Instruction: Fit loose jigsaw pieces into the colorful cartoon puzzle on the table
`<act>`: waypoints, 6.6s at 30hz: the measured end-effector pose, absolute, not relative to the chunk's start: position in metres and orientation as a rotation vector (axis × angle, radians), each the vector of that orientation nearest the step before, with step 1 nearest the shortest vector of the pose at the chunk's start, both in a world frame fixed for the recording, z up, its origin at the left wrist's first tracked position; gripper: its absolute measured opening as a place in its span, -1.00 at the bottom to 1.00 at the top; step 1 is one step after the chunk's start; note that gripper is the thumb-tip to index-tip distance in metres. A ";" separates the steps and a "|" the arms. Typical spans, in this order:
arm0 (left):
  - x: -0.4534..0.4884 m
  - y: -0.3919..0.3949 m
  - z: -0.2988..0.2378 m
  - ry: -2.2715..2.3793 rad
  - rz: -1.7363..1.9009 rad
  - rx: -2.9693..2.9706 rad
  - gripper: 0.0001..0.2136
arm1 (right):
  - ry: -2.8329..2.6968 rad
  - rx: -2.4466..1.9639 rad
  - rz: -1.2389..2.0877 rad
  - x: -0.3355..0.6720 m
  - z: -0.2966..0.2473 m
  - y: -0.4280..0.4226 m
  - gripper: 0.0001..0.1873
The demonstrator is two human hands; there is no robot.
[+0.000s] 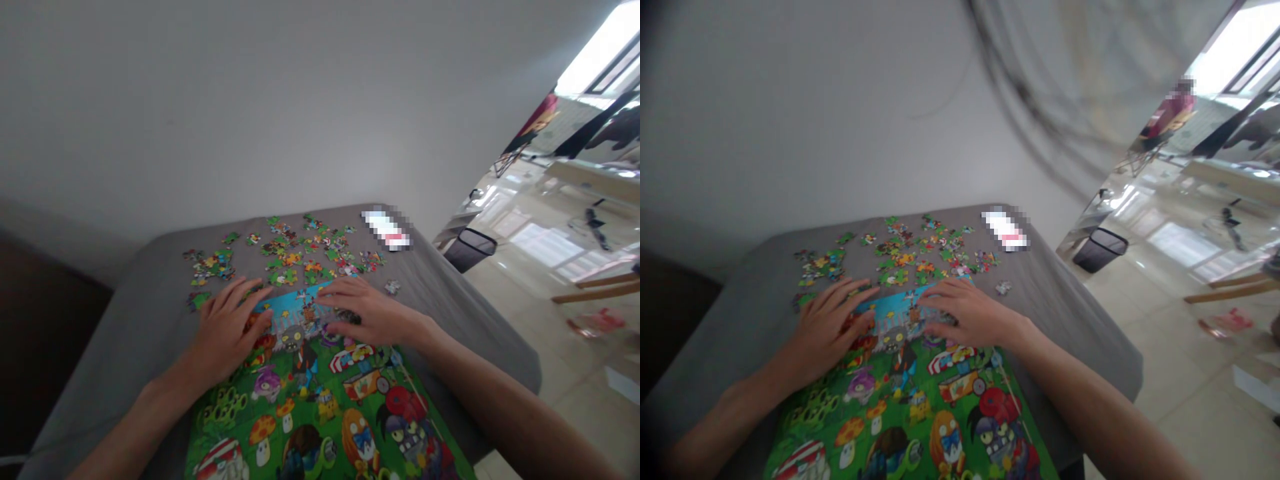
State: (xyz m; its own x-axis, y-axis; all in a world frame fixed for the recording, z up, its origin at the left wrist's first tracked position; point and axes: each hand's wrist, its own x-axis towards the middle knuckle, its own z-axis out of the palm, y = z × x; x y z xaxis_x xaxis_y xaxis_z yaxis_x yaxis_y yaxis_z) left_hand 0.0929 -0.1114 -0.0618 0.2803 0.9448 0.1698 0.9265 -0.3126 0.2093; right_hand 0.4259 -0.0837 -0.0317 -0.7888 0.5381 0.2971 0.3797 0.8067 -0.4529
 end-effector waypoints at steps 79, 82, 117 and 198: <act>0.128 -0.145 -0.060 1.159 0.268 2.699 -0.43 | -2.379 -1.114 0.334 0.448 -0.060 -0.045 -0.65; 0.130 -0.144 -0.053 1.163 0.247 2.656 -0.44 | -2.364 -1.109 0.343 0.446 -0.064 -0.044 -0.66; 0.086 -0.110 -0.052 1.462 0.770 2.621 -0.43 | -2.253 -0.961 0.324 0.390 -0.052 -0.030 -0.78; 0.058 -0.093 -0.043 1.454 0.518 2.438 -0.24 | -2.531 -0.687 0.548 0.322 -0.045 -0.095 -0.57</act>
